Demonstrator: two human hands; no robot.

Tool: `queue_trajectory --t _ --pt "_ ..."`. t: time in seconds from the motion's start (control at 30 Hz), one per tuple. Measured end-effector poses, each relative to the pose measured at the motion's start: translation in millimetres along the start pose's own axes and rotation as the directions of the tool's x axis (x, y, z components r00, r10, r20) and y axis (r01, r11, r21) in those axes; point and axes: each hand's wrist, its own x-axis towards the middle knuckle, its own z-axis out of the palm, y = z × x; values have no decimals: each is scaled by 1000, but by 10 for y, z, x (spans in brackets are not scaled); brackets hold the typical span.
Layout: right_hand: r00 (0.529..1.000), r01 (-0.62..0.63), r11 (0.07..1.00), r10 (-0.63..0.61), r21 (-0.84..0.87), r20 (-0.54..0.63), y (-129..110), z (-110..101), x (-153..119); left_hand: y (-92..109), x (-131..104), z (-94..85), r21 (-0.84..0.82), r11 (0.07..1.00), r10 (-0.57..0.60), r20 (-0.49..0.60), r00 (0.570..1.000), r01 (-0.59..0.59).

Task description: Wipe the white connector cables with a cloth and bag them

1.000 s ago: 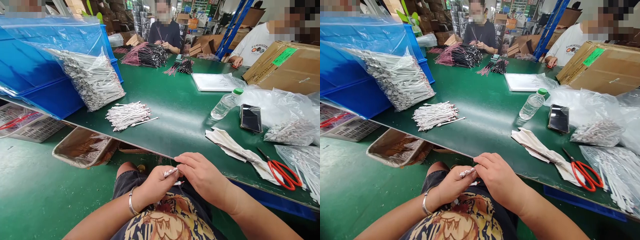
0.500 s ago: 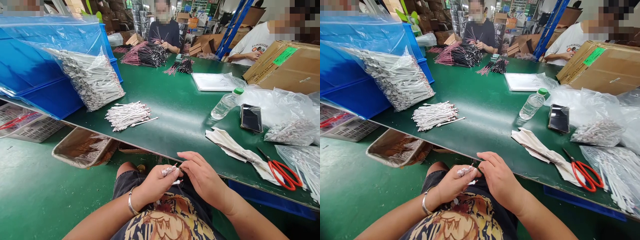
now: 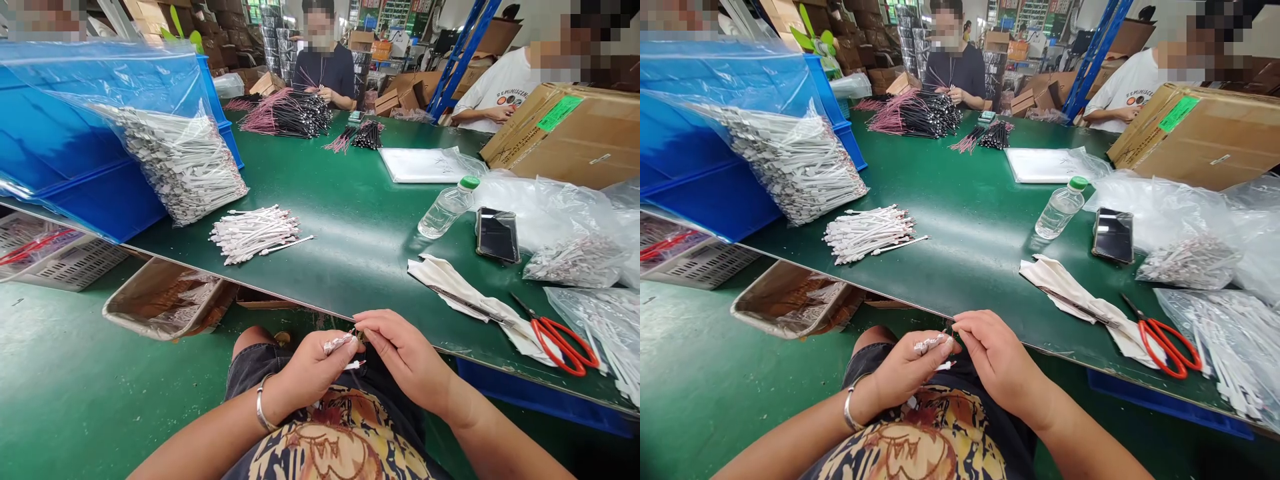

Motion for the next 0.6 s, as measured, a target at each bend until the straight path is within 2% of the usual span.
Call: queue_trajectory --t 0.33,0.5,0.6 --pt "994 21 1000 -23 18 105 -3 8 7 -57 -4 -9 65 998 22 -25 999 -20" --pt "995 -96 995 95 38 34 -19 -4 20 -13 -19 -14 13 1000 12 -19 1000 -12" --pt "995 -91 995 89 45 50 -29 10 35 -20 -25 -12 -55 998 -33 -15 999 32"
